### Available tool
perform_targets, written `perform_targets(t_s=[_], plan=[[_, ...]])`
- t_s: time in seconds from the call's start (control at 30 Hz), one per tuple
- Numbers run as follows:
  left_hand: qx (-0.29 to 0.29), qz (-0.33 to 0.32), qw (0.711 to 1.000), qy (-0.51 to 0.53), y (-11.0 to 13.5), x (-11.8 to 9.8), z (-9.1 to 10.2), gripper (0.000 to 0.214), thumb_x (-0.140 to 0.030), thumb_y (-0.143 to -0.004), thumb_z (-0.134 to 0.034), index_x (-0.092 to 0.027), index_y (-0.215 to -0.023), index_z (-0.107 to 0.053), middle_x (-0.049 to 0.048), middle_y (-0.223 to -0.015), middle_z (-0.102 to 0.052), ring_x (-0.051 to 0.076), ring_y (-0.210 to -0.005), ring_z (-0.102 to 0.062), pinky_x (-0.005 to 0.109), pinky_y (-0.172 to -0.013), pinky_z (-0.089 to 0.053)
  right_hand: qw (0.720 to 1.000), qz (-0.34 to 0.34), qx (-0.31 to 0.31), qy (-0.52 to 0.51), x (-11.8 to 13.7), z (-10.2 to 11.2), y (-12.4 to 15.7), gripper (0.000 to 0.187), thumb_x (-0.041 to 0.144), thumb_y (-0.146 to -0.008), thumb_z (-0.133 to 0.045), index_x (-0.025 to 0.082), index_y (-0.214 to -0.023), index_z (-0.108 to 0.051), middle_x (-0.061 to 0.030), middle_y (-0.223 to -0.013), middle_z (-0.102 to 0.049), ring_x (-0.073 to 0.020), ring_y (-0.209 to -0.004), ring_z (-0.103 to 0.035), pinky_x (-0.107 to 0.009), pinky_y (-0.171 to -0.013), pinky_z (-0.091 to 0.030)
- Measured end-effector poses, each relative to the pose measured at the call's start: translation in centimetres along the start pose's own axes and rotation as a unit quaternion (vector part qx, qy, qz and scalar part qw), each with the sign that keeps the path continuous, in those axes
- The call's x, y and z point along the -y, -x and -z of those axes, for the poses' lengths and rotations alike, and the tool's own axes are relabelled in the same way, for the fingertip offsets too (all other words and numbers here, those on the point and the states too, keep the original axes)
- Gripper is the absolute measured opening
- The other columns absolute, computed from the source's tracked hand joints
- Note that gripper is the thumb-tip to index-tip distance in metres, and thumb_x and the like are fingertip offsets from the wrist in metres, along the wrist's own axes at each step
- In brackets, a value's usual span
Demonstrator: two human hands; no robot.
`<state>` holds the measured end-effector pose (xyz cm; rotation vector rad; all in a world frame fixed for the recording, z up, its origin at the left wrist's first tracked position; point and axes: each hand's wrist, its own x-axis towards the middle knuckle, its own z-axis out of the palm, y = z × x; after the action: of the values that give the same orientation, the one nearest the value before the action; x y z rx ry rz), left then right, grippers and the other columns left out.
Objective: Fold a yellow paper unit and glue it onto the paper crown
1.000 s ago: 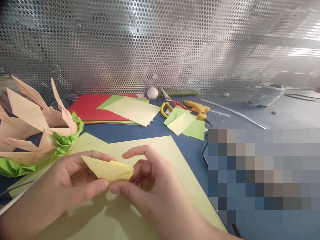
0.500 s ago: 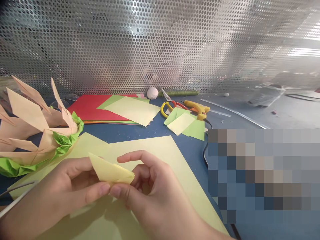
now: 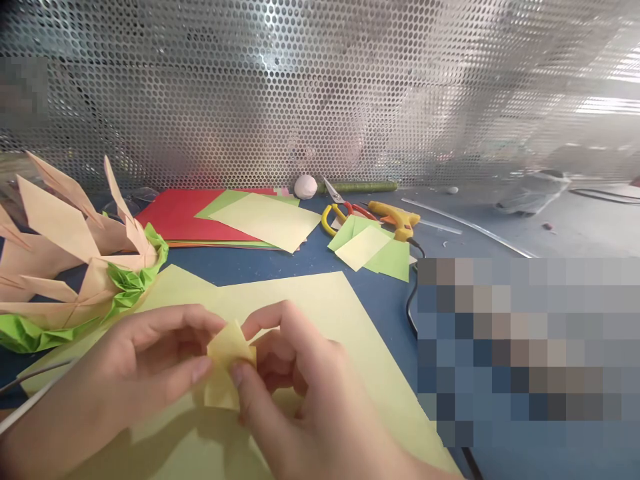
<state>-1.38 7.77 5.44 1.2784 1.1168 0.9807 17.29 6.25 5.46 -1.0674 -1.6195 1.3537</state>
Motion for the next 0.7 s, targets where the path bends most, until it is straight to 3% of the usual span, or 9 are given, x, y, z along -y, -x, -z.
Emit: perform_targets(t_s=[0.07, 0.23, 0.43, 0.57, 0.7], plan=[[0.002, -0.006, 1.000, 0.019, -0.1, -0.1, 0.0, 0.020, -0.016, -0.076, -0.072, -0.030, -0.088, -0.077, -0.0056, -0.079, -0.072, 0.011, -0.076, -0.068, 0.012, -0.067, -0.053, 1.000, -0.013, 0.021, -0.003, -0.1, 0.0, 0.2, 0.010, 0.027, -0.098, -0.046, 0.028, -0.108, -0.045, 0.0021, -0.072, -0.062, -0.0159, -0.063, -0.061, -0.024, -0.056, -0.049], [0.095, 0.019, 0.993, 0.063, 0.0, -0.5, 0.4, 0.008, -0.022, -0.084, -0.070, -0.025, -0.081, -0.077, -0.0037, -0.077, -0.072, 0.010, -0.068, -0.067, 0.013, -0.061, -0.052, 0.998, -0.009, 0.047, 0.033, 0.2, 0.4, 0.5, 0.013, 0.031, -0.100, -0.042, 0.028, -0.110, -0.050, 0.0026, -0.066, -0.059, -0.0152, -0.059, -0.060, -0.023, -0.052, -0.048], [0.048, 0.077, 0.996, 0.015, -0.3, -0.4, 0.5, 0.013, -0.031, -0.080, -0.078, -0.026, -0.092, -0.078, -0.0012, -0.087, -0.078, 0.016, -0.080, -0.071, 0.018, -0.070, -0.055, 0.997, 0.007, 0.058, 0.047, 0.9, 0.8, 0.4, 0.015, 0.021, -0.093, -0.046, 0.027, -0.097, -0.060, -0.0001, -0.070, -0.064, -0.0152, -0.058, -0.063, -0.025, -0.056, -0.053], [0.072, 0.067, 0.995, 0.007, -0.3, -0.9, 0.4, 0.008, -0.033, -0.081, -0.077, -0.025, -0.084, -0.079, -0.0017, -0.080, -0.078, 0.014, -0.074, -0.070, 0.017, -0.065, -0.054, 0.995, 0.042, 0.040, 0.078, 1.2, 0.9, 0.5, 0.019, 0.012, -0.089, -0.048, 0.027, -0.089, -0.059, 0.0011, -0.070, -0.067, -0.0132, -0.058, -0.061, -0.021, -0.053, -0.049], [0.054, 0.052, 0.996, 0.039, -0.1, -1.2, 0.5, 0.001, -0.028, -0.079, -0.080, -0.027, -0.078, -0.080, -0.0047, -0.073, -0.075, 0.009, -0.066, -0.065, 0.013, -0.061, -0.051, 0.993, 0.065, 0.033, 0.097, 1.4, 1.0, 0.4, 0.020, 0.009, -0.086, -0.047, 0.027, -0.082, -0.054, 0.0032, -0.068, -0.067, -0.0108, -0.054, -0.057, -0.019, -0.047, -0.042]])
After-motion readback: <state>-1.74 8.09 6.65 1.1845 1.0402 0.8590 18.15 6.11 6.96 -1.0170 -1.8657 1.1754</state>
